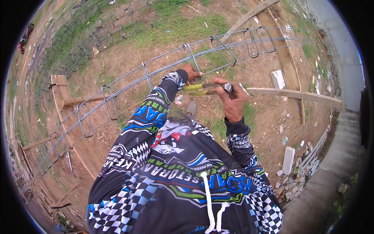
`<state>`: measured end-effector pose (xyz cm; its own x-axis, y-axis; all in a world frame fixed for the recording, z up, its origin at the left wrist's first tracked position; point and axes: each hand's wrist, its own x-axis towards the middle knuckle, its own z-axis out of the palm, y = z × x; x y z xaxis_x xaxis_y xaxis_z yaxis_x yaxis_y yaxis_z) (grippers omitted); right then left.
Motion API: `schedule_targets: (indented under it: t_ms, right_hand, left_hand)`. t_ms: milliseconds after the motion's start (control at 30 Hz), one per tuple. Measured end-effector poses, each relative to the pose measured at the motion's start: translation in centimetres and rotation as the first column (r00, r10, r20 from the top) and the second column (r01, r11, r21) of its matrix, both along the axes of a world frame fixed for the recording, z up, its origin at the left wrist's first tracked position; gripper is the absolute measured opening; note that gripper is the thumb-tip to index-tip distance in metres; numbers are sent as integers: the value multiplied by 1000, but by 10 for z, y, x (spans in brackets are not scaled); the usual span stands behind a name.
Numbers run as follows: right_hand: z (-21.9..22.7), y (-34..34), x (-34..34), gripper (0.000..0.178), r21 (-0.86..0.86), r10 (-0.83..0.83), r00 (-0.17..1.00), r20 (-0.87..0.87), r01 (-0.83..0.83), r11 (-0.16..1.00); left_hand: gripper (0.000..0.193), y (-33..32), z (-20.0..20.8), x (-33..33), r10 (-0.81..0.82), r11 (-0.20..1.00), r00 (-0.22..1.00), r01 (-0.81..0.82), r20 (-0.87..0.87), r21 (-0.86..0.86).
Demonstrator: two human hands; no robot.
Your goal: The person assembles a rebar cage by tying intersecting steel bars with wire using pliers. They repeatedly wrap wire around bar intersections and twist it to secure the joints, working along the length of the cage on a construction site.
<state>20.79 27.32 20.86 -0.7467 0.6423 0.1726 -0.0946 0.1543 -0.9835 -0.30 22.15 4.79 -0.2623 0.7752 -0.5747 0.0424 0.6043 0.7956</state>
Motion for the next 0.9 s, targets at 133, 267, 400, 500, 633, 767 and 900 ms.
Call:
schedule_targets:
  t_ms: [133, 267, 400, 500, 633, 767, 900]
  right_hand:
    - [94, 74, 6, 50, -166, -189, 904, -383, 133, 977]
    - [50, 103, 2, 50, -407, 67, 918, -391, -237, 882]
    - [-40, 140, 19, 44, -413, 215, 826, 521, 23, 910]
    - [-80, 128, 6, 55, -385, 383, 537, 751, -114, 916]
    - [-92, 132, -18, 70, -306, 460, 193, 866, -523, 795]
    - [-75, 131, -50, 71, -248, 315, -52, 948, -739, 626]
    - [-55, 119, -84, 87, -306, 221, -224, 949, -822, 480]
  left_hand:
    - [43, -8, -24, 10, 173, 984, 977, -175, 128, 9]
    - [39, -7, -26, 21, 278, 952, 951, -292, 137, 90]
    - [37, -7, -22, 28, 357, 914, 926, -374, 125, 160]
    - [35, -8, -25, 27, 353, 919, 932, -363, 86, 154]
    - [36, -9, -23, 32, 458, 872, 886, -463, 71, 156]
    - [38, -9, -24, 35, 433, 895, 900, -423, -46, 144]
    - [39, -7, -41, 33, 465, 876, 885, -455, -28, 163]
